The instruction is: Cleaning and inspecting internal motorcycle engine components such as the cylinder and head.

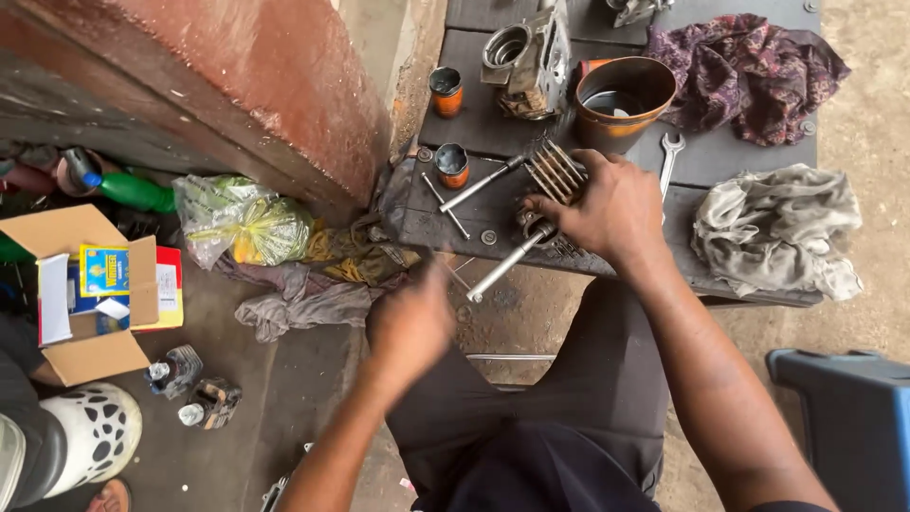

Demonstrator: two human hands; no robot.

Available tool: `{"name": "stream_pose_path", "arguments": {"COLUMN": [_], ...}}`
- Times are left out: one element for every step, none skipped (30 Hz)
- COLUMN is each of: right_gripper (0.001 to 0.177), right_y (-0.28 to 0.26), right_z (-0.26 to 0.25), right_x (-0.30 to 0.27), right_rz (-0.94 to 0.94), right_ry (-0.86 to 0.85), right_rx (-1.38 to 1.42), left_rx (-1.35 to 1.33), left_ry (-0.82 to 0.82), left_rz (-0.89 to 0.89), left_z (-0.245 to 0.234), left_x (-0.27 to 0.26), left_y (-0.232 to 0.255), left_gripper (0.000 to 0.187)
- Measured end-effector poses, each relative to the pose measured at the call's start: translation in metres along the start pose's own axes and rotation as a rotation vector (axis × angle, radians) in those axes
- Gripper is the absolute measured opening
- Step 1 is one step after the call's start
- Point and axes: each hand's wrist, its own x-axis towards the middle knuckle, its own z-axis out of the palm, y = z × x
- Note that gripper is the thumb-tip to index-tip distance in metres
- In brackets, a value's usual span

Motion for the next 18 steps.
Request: {"name": "stream_pose_path", "arguments": {"right_gripper": [0.088, 0.089, 0.091, 0.091, 0.089, 0.088, 0.088, 0.087, 0.087, 0.087, 0.09, 0.092, 0.092, 0.091, 0.089, 0.089, 0.088, 0.087], "right_y": [-0.003, -0.006, -0.008, -0.006, -0.003, -0.001, 0.002, 0.004, 0.006, 0.002, -0.001, -0.003, 0.0, 0.004, 0.008, 0.007, 0.006, 0.005], "right_z": [-0.004, -0.008, -0.011, -0.008, -0.005, -0.003, 0.0, 0.002, 0.005, 0.0, -0.004, -0.006, -0.002, 0.003, 0.007, 0.008, 0.006, 0.005], "right_x": [0.001, 0.003, -0.001, 0.001, 0.0, -0.002, -0.003, -0.003, -0.002, 0.001, 0.001, 0.001, 0.001, 0.0, 0.001, -0.004, -0.002, 0.0], "right_rz": [-0.003, 0.033, 0.081, 0.089, 0.035, -0.018, -0.022, -0.05, -0.08, -0.087, -0.027, 0.034, 0.044, -0.017, -0.085, -0.083, -0.062, -0.041], "right_ry": [0.005, -0.044, -0.106, -0.114, -0.038, 0.037, 0.042, 0.06, 0.081, 0.088, 0.023, -0.043, -0.056, 0.019, 0.097, 0.084, 0.056, 0.028], "right_rx": [0.003, -0.001, -0.01, -0.011, -0.002, 0.007, 0.005, 0.014, 0.023, 0.023, 0.024, 0.025, 0.026, 0.016, 0.007, 0.007, 0.005, 0.003], "left_rx": [0.004, 0.057, 0.101, 0.097, -0.082, -0.26, -0.26, -0.119, 0.022, 0.024, 0.042, 0.059, 0.055, -0.153, -0.36, -0.366, -0.208, -0.05], "left_ry": [0.005, -0.136, -0.294, -0.305, -0.199, -0.09, -0.084, -0.02, 0.05, 0.06, -0.21, -0.48, -0.496, -0.233, 0.047, 0.041, 0.083, 0.122], "left_rz": [0.0, 0.084, 0.169, 0.169, 0.237, 0.3, 0.302, 0.187, 0.072, 0.073, 0.059, 0.043, 0.04, 0.295, 0.539, 0.53, 0.208, -0.115], "left_z": [-0.004, -0.008, -0.008, -0.019, -0.027, -0.036, -0.023, -0.011, 0.0, 0.007, 0.014, 0.022, 0.001, -0.019, -0.04, -0.038, -0.038, -0.038], "left_x": [-0.006, -0.01, -0.018, -0.014, -0.013, -0.012, -0.007, -0.002, 0.004, -0.001, -0.006, -0.01, -0.015, -0.019, -0.022, -0.013, 0.0, 0.012], "left_y": [0.012, 0.024, 0.036, 0.033, 0.03, 0.028, 0.015, 0.003, -0.011, -0.001, 0.008, 0.016, 0.026, 0.036, 0.046, 0.033, 0.019, 0.006], "left_gripper": [0.045, 0.053, 0.062, 0.062, 0.062, 0.063, 0.063, 0.061, 0.058, 0.058, 0.048, 0.039, 0.039, 0.029, 0.021, 0.021, 0.036, 0.054]}}
